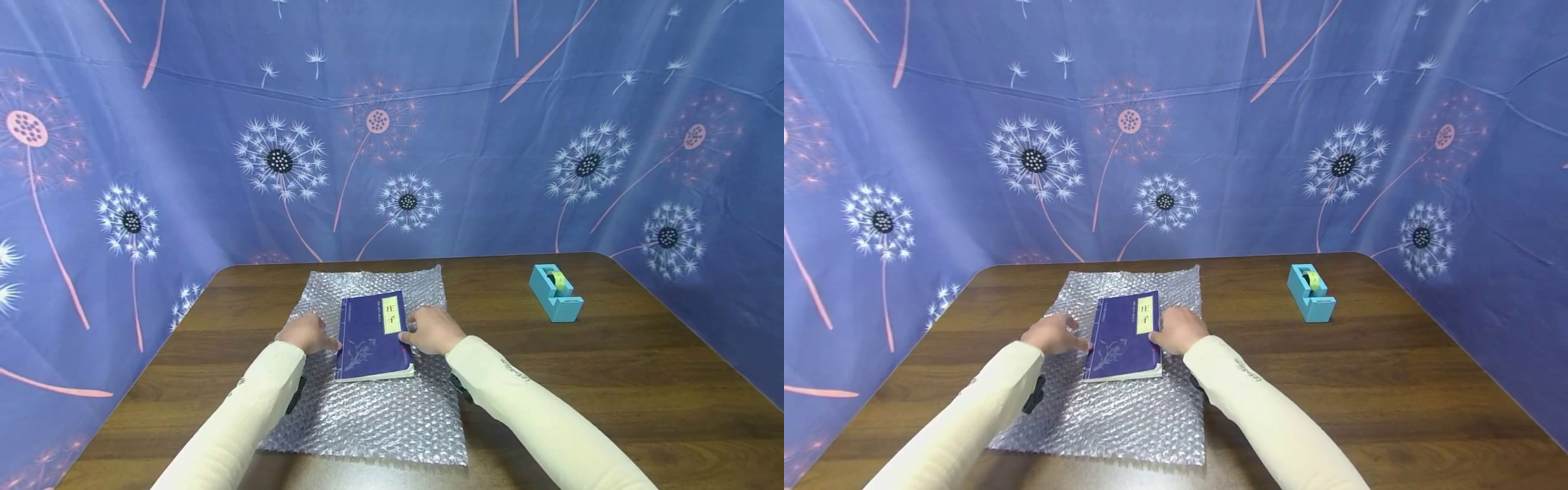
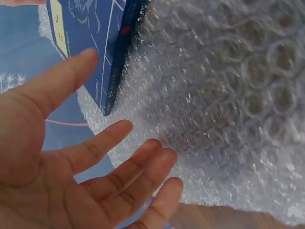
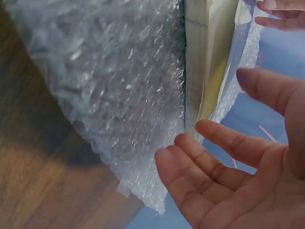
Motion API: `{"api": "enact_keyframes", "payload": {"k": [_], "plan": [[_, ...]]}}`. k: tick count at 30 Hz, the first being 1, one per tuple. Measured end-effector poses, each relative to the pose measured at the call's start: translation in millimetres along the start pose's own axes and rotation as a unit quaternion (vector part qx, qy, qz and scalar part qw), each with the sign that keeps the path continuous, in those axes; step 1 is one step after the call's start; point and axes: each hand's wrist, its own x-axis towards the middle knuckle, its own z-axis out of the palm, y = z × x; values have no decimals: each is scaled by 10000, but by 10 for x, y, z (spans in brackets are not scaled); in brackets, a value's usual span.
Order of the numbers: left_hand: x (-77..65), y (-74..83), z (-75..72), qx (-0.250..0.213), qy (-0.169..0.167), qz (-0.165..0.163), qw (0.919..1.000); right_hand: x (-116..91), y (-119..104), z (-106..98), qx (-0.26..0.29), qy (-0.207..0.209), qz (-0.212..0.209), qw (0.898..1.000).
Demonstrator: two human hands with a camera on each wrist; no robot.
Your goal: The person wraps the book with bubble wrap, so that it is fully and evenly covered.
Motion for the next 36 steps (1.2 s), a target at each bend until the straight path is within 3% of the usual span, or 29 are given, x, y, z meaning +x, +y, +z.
{"api": "enact_keyframes", "payload": {"k": [5, 11, 25, 36], "plan": [[-5, -20, 36, 269, -198, 145, 9993, -12, 29, 11, -275, -157, 54, 9995], [-29, 8, 60, 494, -151, 116, 9986, -54, 73, 9, -383, -368, 181, 9984], [-67, 121, 64, 864, -28, 206, 9960, -100, 136, 17, -546, -310, 326, 9975], [-41, 205, 102, 894, -56, 230, 9957, -129, 238, -28, -667, -287, 277, 9970]]}}
